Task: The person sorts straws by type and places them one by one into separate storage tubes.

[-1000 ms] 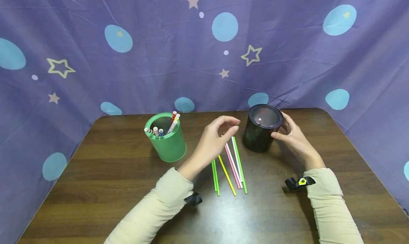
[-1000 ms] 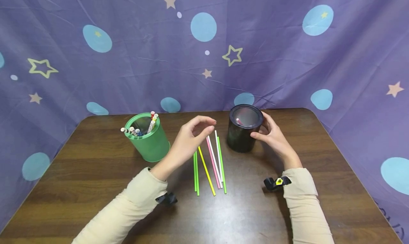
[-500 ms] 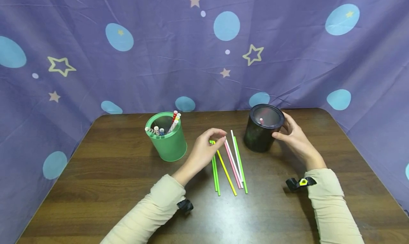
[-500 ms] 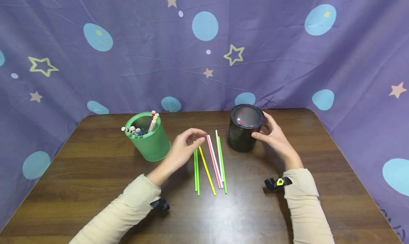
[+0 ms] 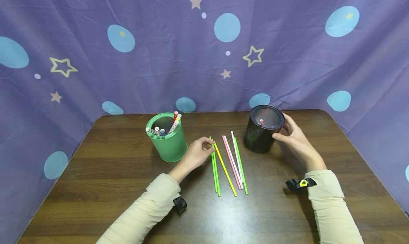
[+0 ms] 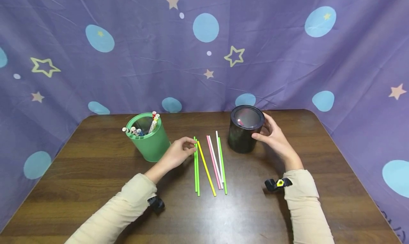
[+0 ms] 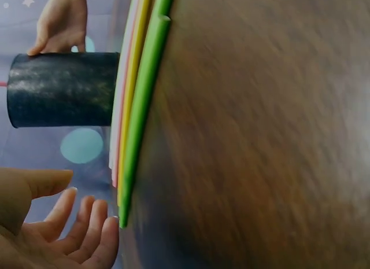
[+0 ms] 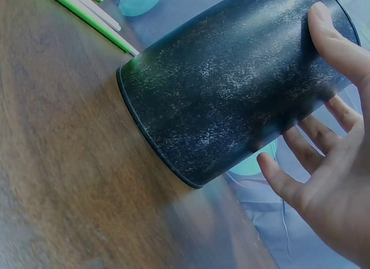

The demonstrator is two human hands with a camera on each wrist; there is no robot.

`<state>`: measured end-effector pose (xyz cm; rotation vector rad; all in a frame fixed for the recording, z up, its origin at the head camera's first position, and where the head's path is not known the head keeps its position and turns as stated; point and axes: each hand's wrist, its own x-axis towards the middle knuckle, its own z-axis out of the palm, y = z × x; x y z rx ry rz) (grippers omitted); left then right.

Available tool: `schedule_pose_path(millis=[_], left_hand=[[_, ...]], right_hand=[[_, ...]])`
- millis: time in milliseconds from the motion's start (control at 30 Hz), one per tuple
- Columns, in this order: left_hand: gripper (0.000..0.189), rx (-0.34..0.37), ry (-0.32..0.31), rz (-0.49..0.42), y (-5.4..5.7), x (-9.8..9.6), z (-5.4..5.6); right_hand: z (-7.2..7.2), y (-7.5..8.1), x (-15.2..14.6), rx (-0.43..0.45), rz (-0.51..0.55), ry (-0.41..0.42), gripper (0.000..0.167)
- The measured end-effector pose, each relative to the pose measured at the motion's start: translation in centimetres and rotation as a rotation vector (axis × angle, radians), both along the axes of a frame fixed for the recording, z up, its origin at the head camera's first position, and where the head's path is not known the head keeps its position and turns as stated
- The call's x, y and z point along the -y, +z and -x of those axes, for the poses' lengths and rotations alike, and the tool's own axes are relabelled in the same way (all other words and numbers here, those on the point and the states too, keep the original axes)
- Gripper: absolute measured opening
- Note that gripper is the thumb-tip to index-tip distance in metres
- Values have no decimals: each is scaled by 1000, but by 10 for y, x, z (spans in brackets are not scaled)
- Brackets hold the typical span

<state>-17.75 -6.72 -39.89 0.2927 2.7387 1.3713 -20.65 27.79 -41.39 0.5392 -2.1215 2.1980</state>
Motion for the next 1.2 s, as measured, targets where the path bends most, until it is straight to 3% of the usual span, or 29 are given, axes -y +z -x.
schedule_pose_path(millis=[200,467,767,1033,1200], left_hand=[[22,30,9,132,-8,2,6],[23,73,-7,251,-9,-3,14],[27,71,14,291,-9,-4,21],[17,-27,-2,382,-10,-6,22],[24,15,14,391,-7,-7,24]], right_hand=[[0,-2,-1,-4,-14,-7,72],[0,-2,-1,11,-34,-13,72],[2,-1,-1,4,-38,-8,73],[1,-1,-1,0,-38,-7,73],[1,-1,-1,-4,-52,-20,74]])
